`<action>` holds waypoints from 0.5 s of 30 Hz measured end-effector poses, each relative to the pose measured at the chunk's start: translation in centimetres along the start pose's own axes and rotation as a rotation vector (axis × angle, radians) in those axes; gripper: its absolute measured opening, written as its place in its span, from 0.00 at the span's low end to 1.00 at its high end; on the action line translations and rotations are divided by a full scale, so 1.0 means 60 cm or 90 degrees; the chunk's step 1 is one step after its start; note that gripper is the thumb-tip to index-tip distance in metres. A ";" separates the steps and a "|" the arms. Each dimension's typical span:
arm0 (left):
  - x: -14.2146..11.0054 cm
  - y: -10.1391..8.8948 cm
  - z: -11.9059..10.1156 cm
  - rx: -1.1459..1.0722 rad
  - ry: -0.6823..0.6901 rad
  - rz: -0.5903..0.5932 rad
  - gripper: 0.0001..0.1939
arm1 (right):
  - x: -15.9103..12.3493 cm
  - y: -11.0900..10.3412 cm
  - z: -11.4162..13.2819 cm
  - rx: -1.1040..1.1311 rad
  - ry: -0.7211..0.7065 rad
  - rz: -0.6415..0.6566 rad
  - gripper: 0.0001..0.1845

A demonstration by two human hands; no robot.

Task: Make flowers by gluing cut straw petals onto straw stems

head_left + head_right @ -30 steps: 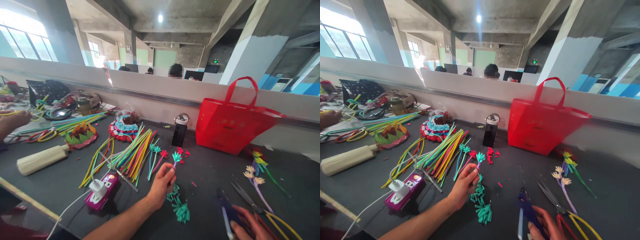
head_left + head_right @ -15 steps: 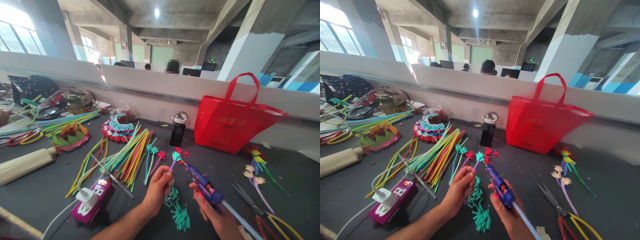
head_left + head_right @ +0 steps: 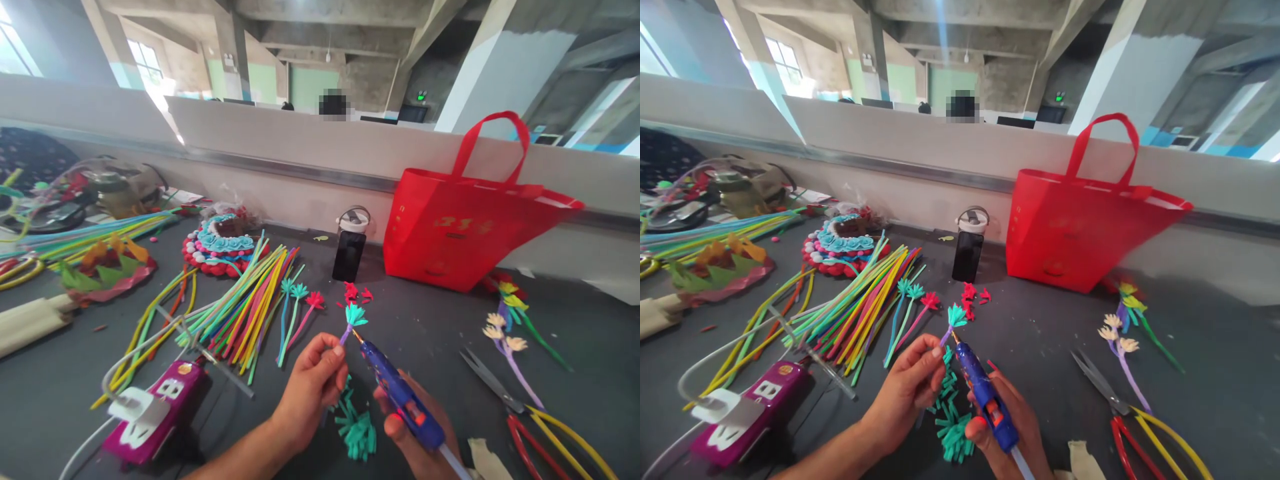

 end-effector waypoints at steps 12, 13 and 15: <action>-0.004 0.004 -0.001 -0.004 -0.013 0.000 0.17 | -0.013 -0.002 -0.025 -0.022 0.003 0.002 0.34; -0.004 0.003 -0.001 -0.005 -0.016 -0.001 0.18 | -0.012 -0.002 -0.026 -0.016 0.002 0.004 0.33; -0.004 0.000 -0.001 -0.006 -0.028 -0.016 0.18 | -0.008 -0.001 -0.023 0.001 -0.016 0.001 0.32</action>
Point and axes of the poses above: each hand's wrist, its own x-axis towards the middle knuckle, its own y-axis out of the palm, z = x × y, the point moved 9 cm from there along x, towards the middle knuckle, and after that the axes turned 13 degrees about -y, right-handed, at the moved point
